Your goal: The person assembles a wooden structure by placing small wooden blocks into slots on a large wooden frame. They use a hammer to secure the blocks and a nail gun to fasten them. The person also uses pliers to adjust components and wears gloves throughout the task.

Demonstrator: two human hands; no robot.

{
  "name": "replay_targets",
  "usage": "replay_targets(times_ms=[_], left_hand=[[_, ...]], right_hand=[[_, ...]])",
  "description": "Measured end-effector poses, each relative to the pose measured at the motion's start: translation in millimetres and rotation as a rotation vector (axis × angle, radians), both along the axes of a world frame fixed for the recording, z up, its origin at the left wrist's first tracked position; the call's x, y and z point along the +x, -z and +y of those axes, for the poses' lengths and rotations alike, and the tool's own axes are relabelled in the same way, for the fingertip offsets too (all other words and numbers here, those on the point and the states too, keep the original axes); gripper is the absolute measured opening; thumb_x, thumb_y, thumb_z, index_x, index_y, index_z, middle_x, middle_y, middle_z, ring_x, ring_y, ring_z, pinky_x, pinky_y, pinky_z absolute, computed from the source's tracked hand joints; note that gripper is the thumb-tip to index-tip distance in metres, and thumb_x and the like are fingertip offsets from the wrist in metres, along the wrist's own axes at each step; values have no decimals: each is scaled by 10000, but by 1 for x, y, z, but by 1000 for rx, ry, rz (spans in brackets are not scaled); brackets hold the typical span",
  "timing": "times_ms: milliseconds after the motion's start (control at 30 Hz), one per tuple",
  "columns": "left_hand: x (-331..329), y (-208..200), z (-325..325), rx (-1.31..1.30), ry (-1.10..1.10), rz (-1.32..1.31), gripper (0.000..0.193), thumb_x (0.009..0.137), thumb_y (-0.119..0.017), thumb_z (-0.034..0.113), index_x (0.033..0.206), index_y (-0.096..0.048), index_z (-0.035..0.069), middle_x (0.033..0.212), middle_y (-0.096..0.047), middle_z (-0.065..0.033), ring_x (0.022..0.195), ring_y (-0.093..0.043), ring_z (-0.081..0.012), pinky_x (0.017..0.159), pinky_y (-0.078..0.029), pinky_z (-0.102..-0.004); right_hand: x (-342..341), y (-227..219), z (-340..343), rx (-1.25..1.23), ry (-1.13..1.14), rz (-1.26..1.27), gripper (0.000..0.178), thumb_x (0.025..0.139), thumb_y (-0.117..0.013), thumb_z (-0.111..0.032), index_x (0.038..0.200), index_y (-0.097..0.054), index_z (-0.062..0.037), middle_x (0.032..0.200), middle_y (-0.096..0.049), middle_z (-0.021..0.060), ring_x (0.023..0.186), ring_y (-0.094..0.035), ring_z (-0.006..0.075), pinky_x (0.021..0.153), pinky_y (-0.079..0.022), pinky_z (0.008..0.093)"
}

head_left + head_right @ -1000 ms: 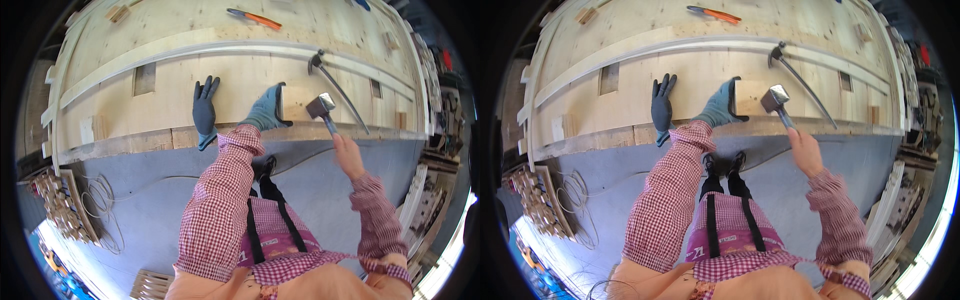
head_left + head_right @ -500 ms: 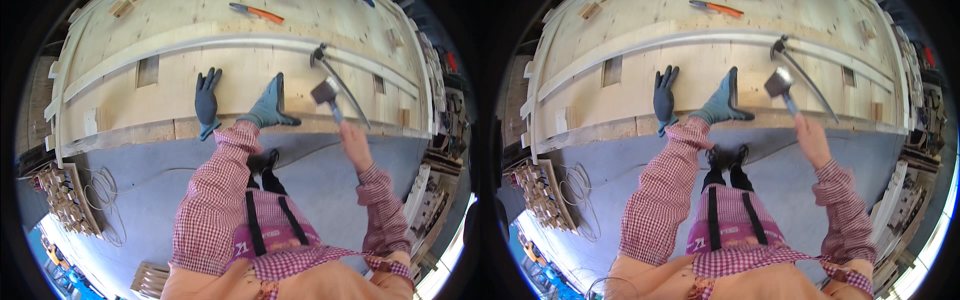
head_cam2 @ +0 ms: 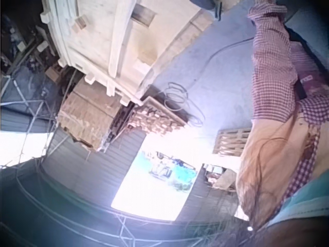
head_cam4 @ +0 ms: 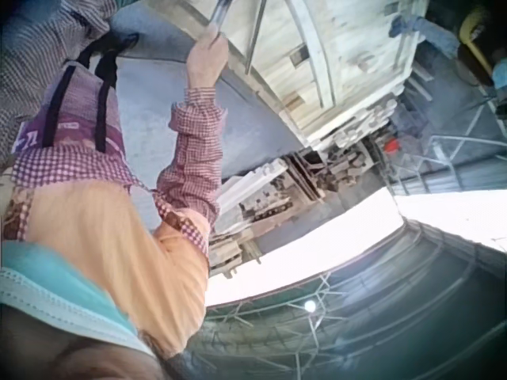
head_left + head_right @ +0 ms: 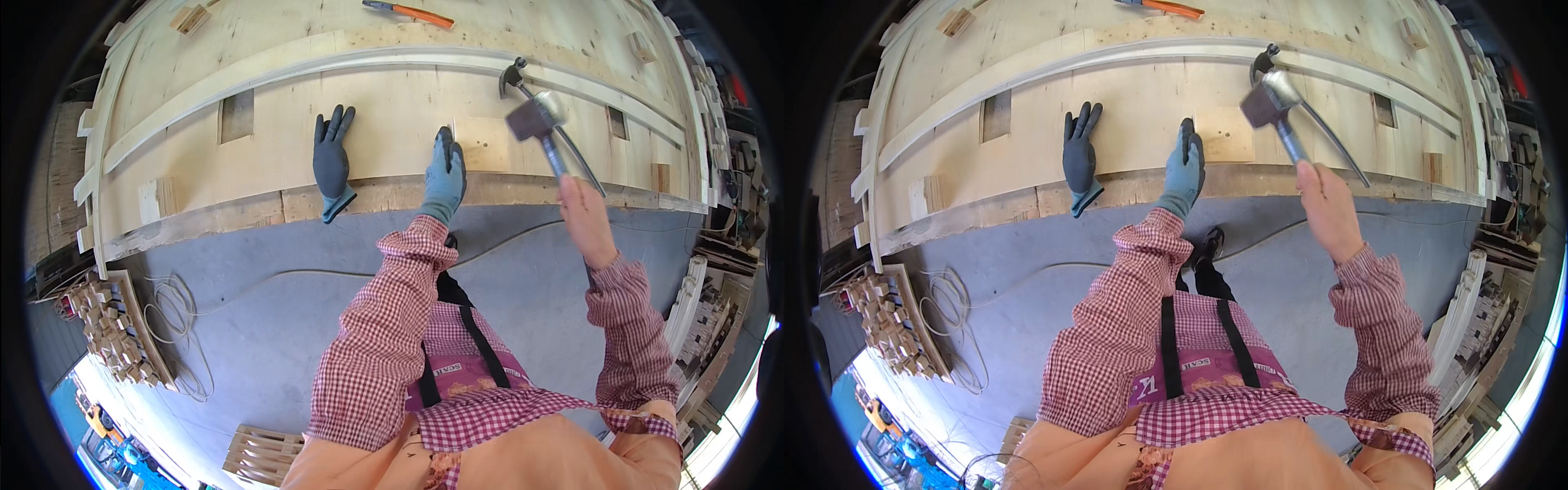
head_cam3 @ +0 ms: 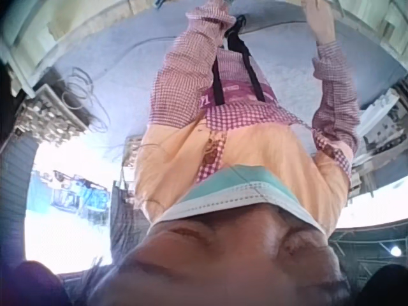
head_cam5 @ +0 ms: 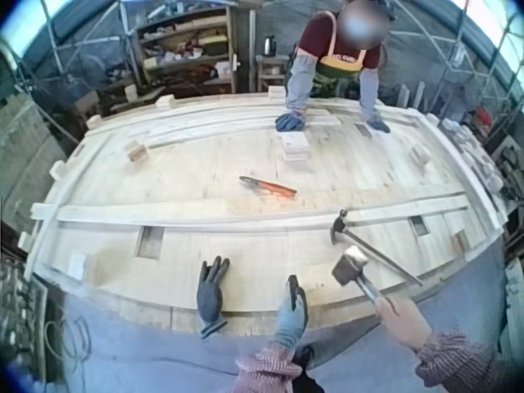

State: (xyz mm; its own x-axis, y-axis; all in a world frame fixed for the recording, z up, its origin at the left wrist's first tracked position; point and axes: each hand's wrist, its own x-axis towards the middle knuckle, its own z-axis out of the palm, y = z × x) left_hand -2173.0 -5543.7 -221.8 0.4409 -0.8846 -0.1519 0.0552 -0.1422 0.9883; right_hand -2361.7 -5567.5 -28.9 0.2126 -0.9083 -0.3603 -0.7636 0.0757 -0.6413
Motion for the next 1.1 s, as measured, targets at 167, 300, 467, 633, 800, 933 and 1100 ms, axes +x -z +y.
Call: replay_targets(times_ms=[167,300,467,633,800,933,1100], left_hand=[[8,3,0,14,19,-3,476,931,-434,175,1371,-332,26,1383,-370,-227,1279,-377,-336,1063,-298,-353],[5,-19,2,126,133,-73,475,927,-442,179,1365,-340,27,1373,-381,-226,1264,-387,-352,1047,-318,-362],[9,-15,-2,172,70,-93,459,923,-461,198,1338,-375,20,1328,-438,-221,1199,-454,-367,997,-371,-376],[3,-6,-4,143,44,-154,449,922,-466,203,1327,-389,24,1305,-459,-221,1172,-479,-364,975,-392,-376],[1,-7,-2,129,66,-231,443,925,-466,204,1321,-397,18,1289,-475,-224,1165,-487,-360,972,-397,-375],[6,1,-4,103,-18,-245,431,934,-456,210,1308,-406,2,1254,-505,-227,1142,-505,-365,953,-418,-380],[9,-11,-3,157,69,-223,426,939,-443,211,1304,-410,-6,1282,-482,-226,1152,-495,-369,969,-403,-377]], right_hand=[[33,-11,15,-418,138,-294,380,943,-432,-347,827,-507,8,598,-486,98,546,-487,206,527,-397,353],[-14,76,30,-238,-156,269,359,949,-435,-325,822,-498,4,623,-499,78,572,-484,180,514,-396,332],[16,-16,4,269,147,-236,372,956,-429,-321,857,-485,33,603,-470,100,518,-457,158,485,-384,326],[20,19,22,-501,21,-154,381,962,-411,-324,877,-487,40,583,-453,92,490,-440,159,469,-368,324],[-17,77,24,-213,-131,189,378,957,-399,-346,913,-504,16,565,-444,80,494,-442,186,490,-374,350],[17,-14,-4,-66,0,-161,341,958,-415,-316,855,-488,0,555,-422,67,497,-413,163,476,-334,317],[26,18,28,-337,61,-252,322,951,-446,-292,848,-476,11,556,-463,131,475,-460,281,463,-337,334]])
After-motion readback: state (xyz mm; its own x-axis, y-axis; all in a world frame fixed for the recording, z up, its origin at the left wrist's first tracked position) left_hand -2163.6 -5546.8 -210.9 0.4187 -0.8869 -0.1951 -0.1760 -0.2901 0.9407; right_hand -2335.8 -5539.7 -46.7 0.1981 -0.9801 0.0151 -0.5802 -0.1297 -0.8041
